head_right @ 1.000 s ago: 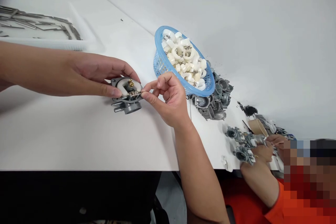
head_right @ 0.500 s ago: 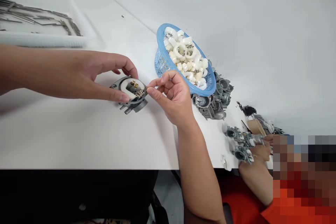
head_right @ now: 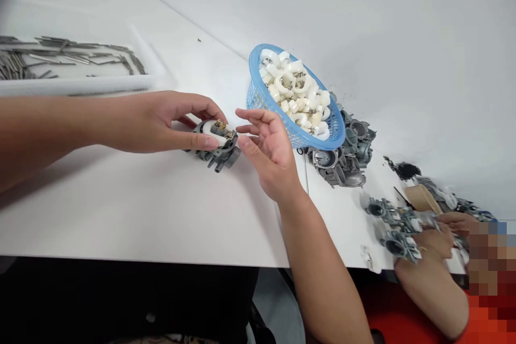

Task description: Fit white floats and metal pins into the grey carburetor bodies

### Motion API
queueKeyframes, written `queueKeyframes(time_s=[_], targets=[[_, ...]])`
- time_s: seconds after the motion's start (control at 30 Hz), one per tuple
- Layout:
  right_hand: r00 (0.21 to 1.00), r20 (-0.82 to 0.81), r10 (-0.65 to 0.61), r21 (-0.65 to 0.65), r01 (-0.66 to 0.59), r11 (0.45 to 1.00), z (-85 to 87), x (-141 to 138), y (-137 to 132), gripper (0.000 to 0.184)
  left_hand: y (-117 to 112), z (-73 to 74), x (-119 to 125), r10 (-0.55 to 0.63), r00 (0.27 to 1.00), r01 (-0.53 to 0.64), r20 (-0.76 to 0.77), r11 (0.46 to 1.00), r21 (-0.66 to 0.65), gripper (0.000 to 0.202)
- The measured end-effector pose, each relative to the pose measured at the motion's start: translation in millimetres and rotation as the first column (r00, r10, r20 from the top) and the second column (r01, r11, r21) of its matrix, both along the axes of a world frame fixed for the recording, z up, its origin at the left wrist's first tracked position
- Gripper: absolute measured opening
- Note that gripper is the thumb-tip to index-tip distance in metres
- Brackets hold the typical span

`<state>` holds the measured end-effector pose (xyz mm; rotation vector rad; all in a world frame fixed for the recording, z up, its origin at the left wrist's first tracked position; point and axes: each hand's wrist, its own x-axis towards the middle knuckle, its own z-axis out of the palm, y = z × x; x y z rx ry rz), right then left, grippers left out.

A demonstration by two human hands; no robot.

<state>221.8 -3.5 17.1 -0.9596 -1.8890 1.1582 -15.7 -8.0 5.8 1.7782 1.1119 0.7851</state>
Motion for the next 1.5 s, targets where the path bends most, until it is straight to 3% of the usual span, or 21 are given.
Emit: queueKeyframes(time_s=[0.13, 0.23, 0.5, 0.73, 0.9, 1.17, 1.5], targets=[[0.992, 0.037, 0.121, -0.072, -0.118, 0.99, -4.7, 0.2, -1.6, 0.067, 2.3, -1.5, -3.8, 0.016, 0.999, -0.018, -0.044, 0.999, -0.041, 0.047], [0.99, 0.094, 0.101, -0.124, -0.089, 0.988, -13.7, -2.2, -2.5, 0.082, 3.8, -2.0, -4.6, 0.043, 0.997, -0.047, -0.066, 0.997, -0.06, 0.047], [0.996, -0.062, 0.059, -0.271, -0.074, 0.96, -24.4, -12.6, -5.8, 0.08, -0.2, -1.1, -5.3, -0.018, 0.998, 0.014, -0.06, 0.997, -0.074, 0.046], [0.953, -0.275, 0.127, -0.398, -0.233, 0.887, -18.9, -14.3, -2.0, 0.061, -5.7, 4.6, -1.9, -0.023, 0.999, 0.017, -0.043, 0.99, -0.138, 0.053], [0.952, -0.29, 0.104, -0.428, -0.226, 0.875, -19.7, -15.5, -3.1, 0.054, -5.6, 11.0, 0.3, -0.079, 0.996, 0.072, -0.029, 0.981, -0.178, 0.04], [0.953, -0.29, 0.083, -0.408, -0.202, 0.89, -19.2, -16.3, -5.2, 0.053, -4.7, 13.2, 1.1, -0.059, 0.998, 0.063, 0.024, 0.966, -0.251, 0.046], [0.968, -0.234, 0.092, -0.401, -0.183, 0.897, -15.5, -15.8, -7.5, 0.055, -3.0, 9.6, -2.0, -0.094, 0.995, 0.095, 0.016, 0.971, -0.221, 0.043]])
